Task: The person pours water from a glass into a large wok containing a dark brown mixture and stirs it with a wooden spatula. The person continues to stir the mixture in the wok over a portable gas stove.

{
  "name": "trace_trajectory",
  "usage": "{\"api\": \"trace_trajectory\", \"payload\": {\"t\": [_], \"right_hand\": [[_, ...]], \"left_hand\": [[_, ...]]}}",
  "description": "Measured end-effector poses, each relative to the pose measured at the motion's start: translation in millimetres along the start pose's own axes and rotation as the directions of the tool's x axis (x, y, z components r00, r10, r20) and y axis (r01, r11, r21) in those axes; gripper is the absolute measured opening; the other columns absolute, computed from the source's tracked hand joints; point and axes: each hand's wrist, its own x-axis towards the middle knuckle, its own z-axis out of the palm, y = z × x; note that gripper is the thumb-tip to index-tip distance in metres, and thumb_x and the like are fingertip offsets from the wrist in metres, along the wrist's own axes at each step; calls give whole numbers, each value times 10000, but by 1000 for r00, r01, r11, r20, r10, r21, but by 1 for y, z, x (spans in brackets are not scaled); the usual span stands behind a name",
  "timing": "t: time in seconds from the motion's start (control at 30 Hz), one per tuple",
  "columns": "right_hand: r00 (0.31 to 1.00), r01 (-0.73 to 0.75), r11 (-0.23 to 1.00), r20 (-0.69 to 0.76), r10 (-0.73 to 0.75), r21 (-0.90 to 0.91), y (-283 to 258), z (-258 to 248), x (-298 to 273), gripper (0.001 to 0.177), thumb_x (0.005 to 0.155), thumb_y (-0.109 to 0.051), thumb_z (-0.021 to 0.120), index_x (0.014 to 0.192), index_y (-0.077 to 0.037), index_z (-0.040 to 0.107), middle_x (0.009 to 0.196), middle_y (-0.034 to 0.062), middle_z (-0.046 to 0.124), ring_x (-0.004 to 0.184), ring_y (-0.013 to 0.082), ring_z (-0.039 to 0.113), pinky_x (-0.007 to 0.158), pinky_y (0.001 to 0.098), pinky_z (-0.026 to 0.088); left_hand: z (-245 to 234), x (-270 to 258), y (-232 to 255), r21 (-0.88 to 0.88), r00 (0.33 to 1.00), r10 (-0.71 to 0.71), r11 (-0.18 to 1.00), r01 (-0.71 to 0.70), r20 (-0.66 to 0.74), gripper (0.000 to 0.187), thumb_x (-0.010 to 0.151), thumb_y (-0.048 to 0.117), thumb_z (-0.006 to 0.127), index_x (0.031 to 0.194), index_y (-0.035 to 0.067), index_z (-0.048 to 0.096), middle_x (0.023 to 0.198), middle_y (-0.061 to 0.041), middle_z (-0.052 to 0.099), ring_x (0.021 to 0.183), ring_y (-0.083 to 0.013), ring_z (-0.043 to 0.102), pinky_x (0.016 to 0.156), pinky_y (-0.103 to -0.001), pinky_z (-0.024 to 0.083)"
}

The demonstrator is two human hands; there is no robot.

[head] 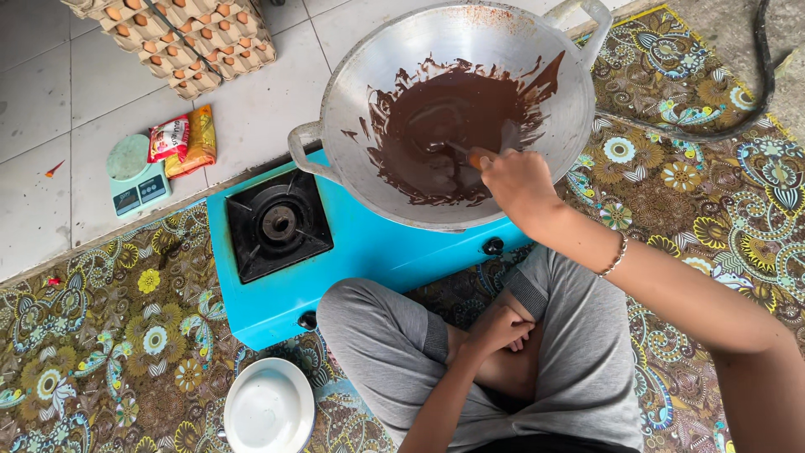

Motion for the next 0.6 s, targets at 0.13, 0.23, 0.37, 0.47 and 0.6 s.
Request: {"api": "trace_trajectory", "payload": {"t": [0.13, 0.23, 0.37, 0.47, 0.6], "right_hand": [[1000, 15, 986, 11, -17, 166, 6, -37, -16, 465, 892, 3, 677, 1337, -132, 674, 810, 146, 726, 673, 224, 721, 545, 360, 600], [976, -80, 915, 218, -9, 395, 17, -89, -35, 618, 874, 39, 659, 1465, -128, 585, 999, 239, 742, 847, 346, 756, 735, 483, 614], [957, -199, 844, 283, 59, 499, 44, -75, -24, 698, 823, 17, 692, 1493, -119, 555, 1136, 266, 720, 1027, 421, 729, 853, 542, 570], [925, -244, 846, 375, 56, 474, 77, -62, -6, 824, 828, 41, 671, 1582, -216, 459, 1301, 238, 691, 1146, 438, 691, 955, 568, 538], [813, -321, 790, 580, -52, 522, 102, -50, 20, 929, 846, 32, 644, 1632, -345, 321, 1278, 207, 587, 678, 248, 681, 549, 308, 488]], "left_hand": [[0, -8, 5, 4, 998, 58, 998, -58, -21, 346, 964, 410, 582, 862, 143, 776, 700, -50, 736, 848, -231, 756, 835, -369, 595], [-10, -23, 31, -82, 983, 181, 980, -182, -19, 312, 1009, 416, 603, 1024, 142, 751, 831, -1, 767, 936, -136, 748, 905, -310, 567], [5, -18, 27, -532, 972, 235, 826, -189, 20, 251, 1053, 321, 660, 1105, 84, 724, 950, -80, 765, 874, -162, 744, 780, -286, 593], [14, -11, 15, -461, 961, 274, 859, -224, 44, 328, 1032, 341, 682, 1102, 22, 702, 912, -145, 749, 842, -247, 737, 743, -352, 585], [14, -11, 13, 33, 929, 362, 932, -360, -84, 440, 993, 423, 645, 788, 38, 595, 636, -118, 671, 694, -278, 696, 688, -416, 529]]}}
